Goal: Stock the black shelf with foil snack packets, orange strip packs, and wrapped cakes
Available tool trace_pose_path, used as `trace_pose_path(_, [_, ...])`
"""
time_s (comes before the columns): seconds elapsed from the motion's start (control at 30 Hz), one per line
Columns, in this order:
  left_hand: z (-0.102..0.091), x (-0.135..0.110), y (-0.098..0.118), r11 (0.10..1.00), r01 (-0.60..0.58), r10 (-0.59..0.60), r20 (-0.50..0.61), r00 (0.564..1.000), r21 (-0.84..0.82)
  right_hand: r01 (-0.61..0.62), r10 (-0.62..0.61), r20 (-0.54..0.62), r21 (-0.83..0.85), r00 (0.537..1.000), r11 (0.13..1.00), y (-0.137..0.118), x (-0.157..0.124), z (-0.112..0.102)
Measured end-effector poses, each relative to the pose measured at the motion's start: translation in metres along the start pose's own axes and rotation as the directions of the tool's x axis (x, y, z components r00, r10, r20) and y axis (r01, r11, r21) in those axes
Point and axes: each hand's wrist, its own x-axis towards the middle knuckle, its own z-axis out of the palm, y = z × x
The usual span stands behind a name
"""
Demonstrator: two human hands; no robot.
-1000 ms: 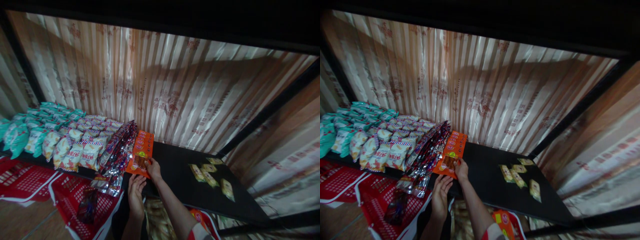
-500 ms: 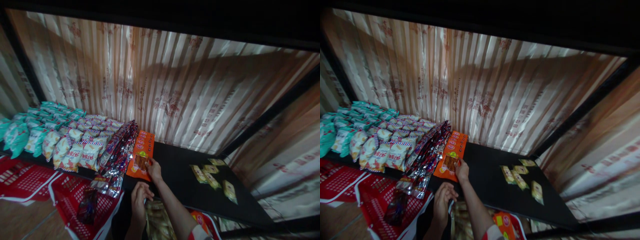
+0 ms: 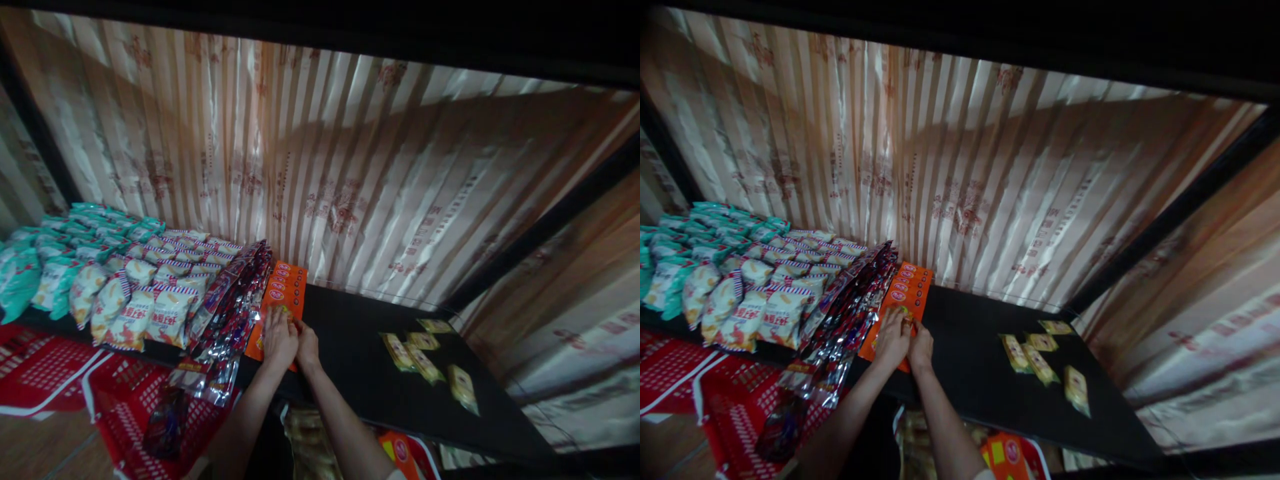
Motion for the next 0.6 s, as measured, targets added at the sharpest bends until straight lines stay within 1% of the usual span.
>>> trace_pose_path(0.07, [0.009, 0.013, -0.008, 0.992, -0.070, 0.064, 0.060, 0.996, 0.108, 0.030, -0.030, 0.002, -0.006, 1.000, 1.000, 0.000, 0.000, 0.000])
trace_pose_path(0.13, [0.015, 0.023, -0.016, 0.970, -0.119, 0.100, 0.098, 0.990, 0.212, 0.040, -0.041, -0.006, -0.018, 0.999, 0.999, 0.001, 0.001, 0.001])
trace_pose_path(0.27, [0.021, 0.032, -0.031, 0.918, -0.107, 0.056, 0.142, 0.988, 0.382, 0.002, -0.004, -0.031, -0.053, 1.000, 0.999, 0.002, 0.003, 0.004])
trace_pose_path(0.4, [0.024, 0.033, -0.040, 0.869, -0.120, 0.034, 0.183, 0.982, 0.480, 0.036, -0.039, -0.047, -0.062, 0.998, 0.997, 0.003, 0.002, 0.006])
trace_pose_path(0.5, [0.024, 0.034, -0.040, 0.842, -0.113, 0.006, 0.201, 0.980, 0.527, 0.057, -0.062, -0.065, -0.076, 0.996, 0.996, 0.005, 0.000, 0.007])
trace_pose_path(0.6, [0.023, 0.034, -0.038, 0.837, -0.108, -0.005, 0.205, 0.979, 0.536, 0.048, -0.057, -0.074, -0.115, 0.996, 0.992, 0.005, -0.003, 0.006])
